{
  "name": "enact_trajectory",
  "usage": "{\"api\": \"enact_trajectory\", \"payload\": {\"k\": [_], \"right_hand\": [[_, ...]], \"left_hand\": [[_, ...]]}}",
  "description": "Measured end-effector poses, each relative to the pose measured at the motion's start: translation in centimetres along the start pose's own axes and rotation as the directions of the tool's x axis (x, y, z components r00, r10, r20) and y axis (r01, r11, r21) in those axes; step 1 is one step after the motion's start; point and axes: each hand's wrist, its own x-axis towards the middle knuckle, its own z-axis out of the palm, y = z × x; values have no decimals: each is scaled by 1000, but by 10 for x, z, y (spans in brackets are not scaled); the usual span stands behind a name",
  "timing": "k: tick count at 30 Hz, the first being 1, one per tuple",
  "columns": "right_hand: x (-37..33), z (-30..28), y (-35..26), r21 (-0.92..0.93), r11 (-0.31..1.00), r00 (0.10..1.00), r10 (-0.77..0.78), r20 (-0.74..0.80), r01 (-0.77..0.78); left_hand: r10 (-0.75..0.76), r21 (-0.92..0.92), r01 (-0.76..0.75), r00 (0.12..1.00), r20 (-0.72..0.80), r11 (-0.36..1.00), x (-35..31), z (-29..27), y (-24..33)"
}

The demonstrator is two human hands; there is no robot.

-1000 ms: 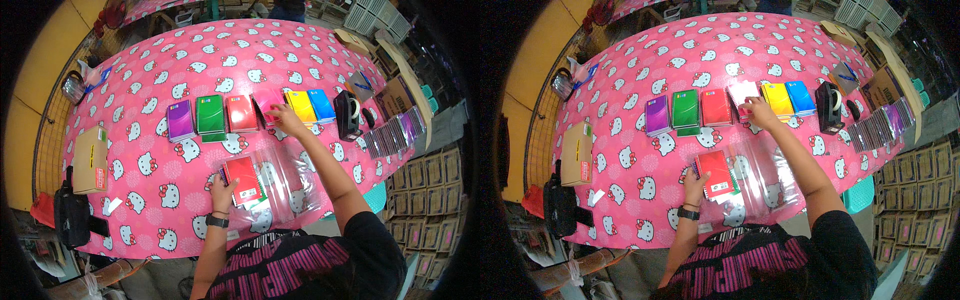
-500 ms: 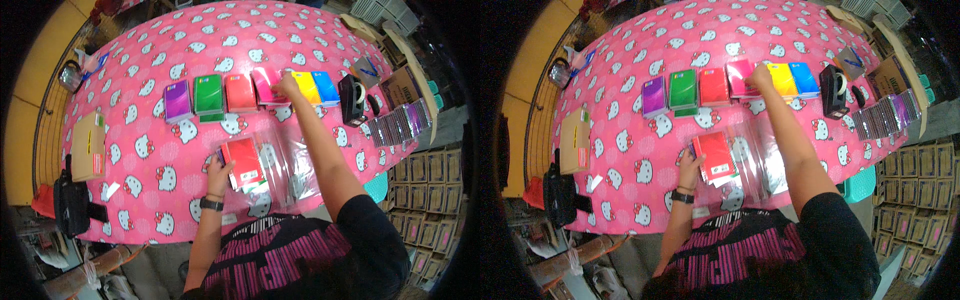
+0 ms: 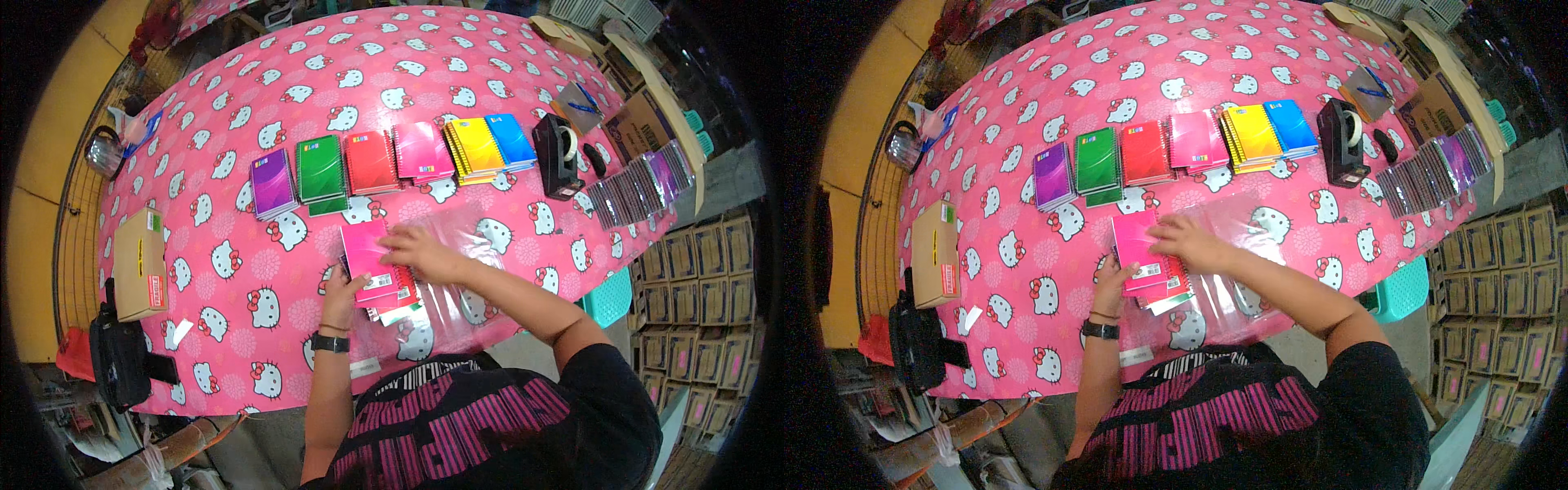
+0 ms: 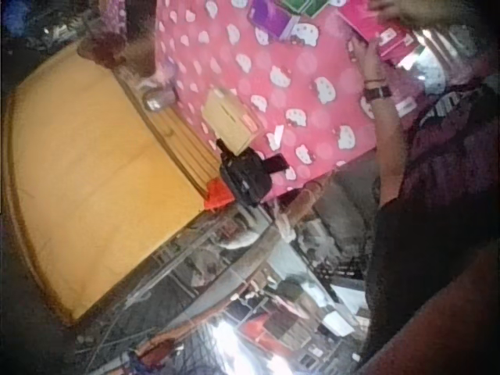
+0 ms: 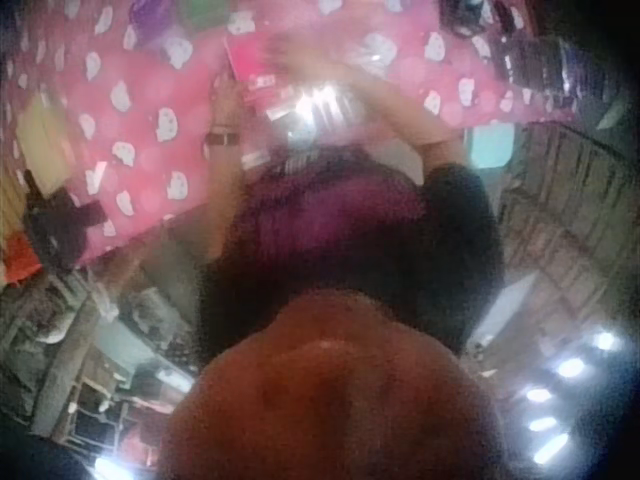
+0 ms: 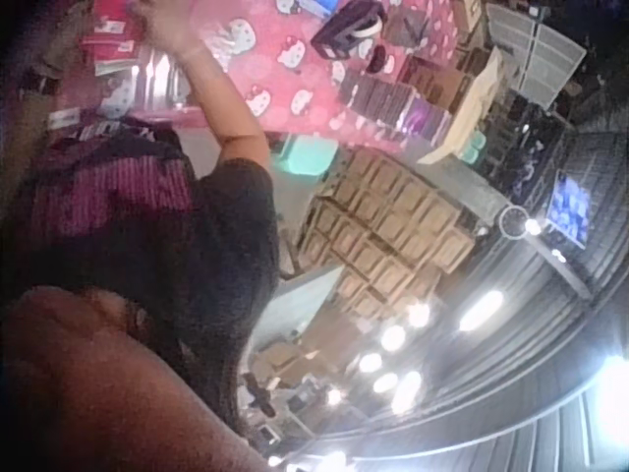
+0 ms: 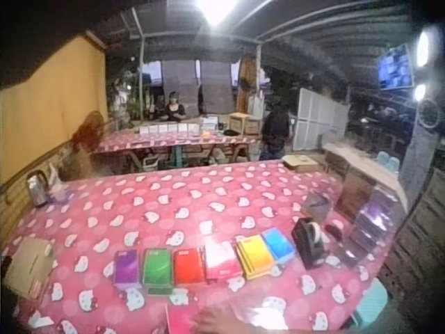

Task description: The person places a stack of notebooks into a clear plastic bag, seals it with adhesive tape, and repeats the process with additional stacks of notebooks.

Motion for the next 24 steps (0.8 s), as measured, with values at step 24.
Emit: {"api": "enact_trajectory", "payload": {"k": [24], "right_hand": [[-43,21,6,634,352,581,791,191,-688]], "left_hand": [[71,-128,-86,991,-114,988,9,3,-21]]}}
